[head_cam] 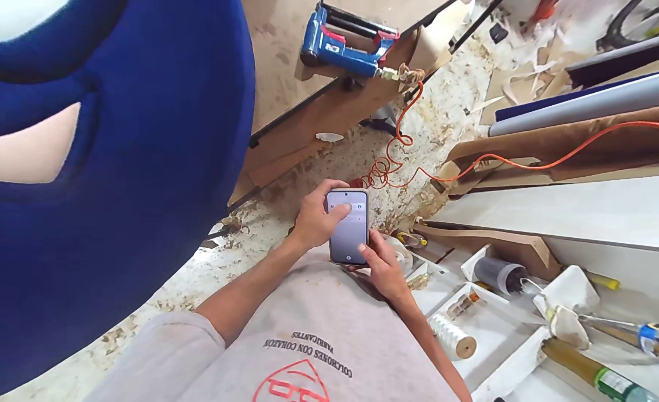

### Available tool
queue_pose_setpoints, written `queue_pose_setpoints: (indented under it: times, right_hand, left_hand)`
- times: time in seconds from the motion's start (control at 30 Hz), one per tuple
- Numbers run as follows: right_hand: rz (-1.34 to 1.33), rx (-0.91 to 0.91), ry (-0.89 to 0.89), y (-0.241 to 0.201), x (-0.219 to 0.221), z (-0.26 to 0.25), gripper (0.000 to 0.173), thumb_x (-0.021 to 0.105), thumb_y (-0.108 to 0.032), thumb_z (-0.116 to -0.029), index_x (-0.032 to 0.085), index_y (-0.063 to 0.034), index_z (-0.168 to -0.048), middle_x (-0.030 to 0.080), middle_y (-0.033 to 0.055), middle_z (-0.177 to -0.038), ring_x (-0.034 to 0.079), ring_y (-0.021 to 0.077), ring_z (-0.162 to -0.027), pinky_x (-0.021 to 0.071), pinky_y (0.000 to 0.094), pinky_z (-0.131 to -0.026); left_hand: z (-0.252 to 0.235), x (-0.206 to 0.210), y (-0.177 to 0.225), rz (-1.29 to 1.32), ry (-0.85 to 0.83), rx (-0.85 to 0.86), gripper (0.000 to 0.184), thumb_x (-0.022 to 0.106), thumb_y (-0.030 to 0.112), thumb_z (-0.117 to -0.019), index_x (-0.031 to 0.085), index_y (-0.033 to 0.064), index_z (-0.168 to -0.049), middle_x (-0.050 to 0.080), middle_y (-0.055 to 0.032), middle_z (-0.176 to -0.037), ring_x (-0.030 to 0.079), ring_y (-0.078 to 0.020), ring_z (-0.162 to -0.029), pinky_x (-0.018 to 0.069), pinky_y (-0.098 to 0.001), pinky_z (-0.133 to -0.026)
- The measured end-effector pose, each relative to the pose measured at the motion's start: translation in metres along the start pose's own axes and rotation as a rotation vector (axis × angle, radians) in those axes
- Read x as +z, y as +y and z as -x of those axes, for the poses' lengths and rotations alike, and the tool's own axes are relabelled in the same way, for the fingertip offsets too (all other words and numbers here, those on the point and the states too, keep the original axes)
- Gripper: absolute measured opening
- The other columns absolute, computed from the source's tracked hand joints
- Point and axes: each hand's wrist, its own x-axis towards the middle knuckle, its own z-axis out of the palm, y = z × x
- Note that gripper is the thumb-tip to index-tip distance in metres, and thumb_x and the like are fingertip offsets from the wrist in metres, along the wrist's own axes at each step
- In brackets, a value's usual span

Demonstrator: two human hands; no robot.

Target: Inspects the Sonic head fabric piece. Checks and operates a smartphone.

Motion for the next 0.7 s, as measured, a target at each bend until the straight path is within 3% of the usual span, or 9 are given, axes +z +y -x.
queue_pose_setpoints:
  times: [0.17, 0.27, 0.37, 0.47, 0.7]
  right_hand:
    - [0.012, 0.0, -0.014, 0.003, -0.002, 0.0, 0.038, 0.048, -0.011, -0.1002, 0.048, 0.0024, -0.135, 0.069, 0.0112, -0.113, 0.073, 0.0201, -0.093, 0.0655, 0.037, -0.07]
    - [0.12, -0.01, -0.031, 0.004, -0.001, 0.001, 0.057, 0.063, -0.006, -0.0888, 0.043, 0.0025, -0.141, 0.069, 0.012, -0.117, 0.072, 0.0195, -0.098, 0.0651, 0.0369, -0.078]
    - [0.256, -0.041, -0.041, 0.009, -0.002, 0.0, 0.075, 0.075, -0.011, -0.081, 0.039, 0.0019, -0.145, 0.068, 0.0104, -0.121, 0.07, 0.0157, -0.108, 0.0622, 0.0353, -0.091]
    - [0.345, -0.045, -0.032, 0.012, -0.003, -0.001, 0.079, 0.075, -0.01, -0.081, 0.036, 0.0011, -0.148, 0.068, 0.0096, -0.125, 0.069, 0.0136, -0.112, 0.0604, 0.0347, -0.095]
    - [0.334, -0.059, -0.018, 0.013, -0.006, -0.003, 0.078, 0.075, -0.02, -0.084, 0.036, 0.0013, -0.148, 0.068, 0.0093, -0.122, 0.07, 0.0131, -0.108, 0.0614, 0.0342, -0.092]
  left_hand:
    - [-0.002, -0.002, -0.002, -0.005, -0.017, -0.014, 0.034, 0.052, 0.019, -0.099, 0.062, 0.0072, -0.129, 0.073, -0.0072, -0.105, 0.073, -0.0147, -0.091, 0.0624, -0.0357, -0.081]
    - [-0.003, -0.003, -0.003, 0.01, -0.019, -0.006, 0.034, 0.043, 0.016, -0.1027, 0.063, 0.007, -0.129, 0.073, -0.0077, -0.108, 0.071, -0.0156, -0.095, 0.0612, -0.0381, -0.085]
    - [-0.004, -0.003, -0.005, 0.019, -0.021, -0.002, 0.035, 0.04, 0.016, -0.1039, 0.063, 0.007, -0.128, 0.072, -0.0069, -0.109, 0.071, -0.0148, -0.096, 0.0609, -0.037, -0.085]
    - [-0.004, -0.004, -0.007, 0.016, -0.024, -0.007, 0.037, 0.037, 0.017, -0.1041, 0.063, 0.0074, -0.128, 0.072, -0.0066, -0.108, 0.071, -0.0145, -0.096, 0.0605, -0.037, -0.085]
    - [-0.008, -0.004, -0.008, 0.044, -0.044, 0.026, 0.051, 0.024, 0.031, -0.1089, 0.064, 0.0069, -0.13, 0.072, -0.0068, -0.111, 0.07, -0.0144, -0.1, 0.0592, -0.0363, -0.089]
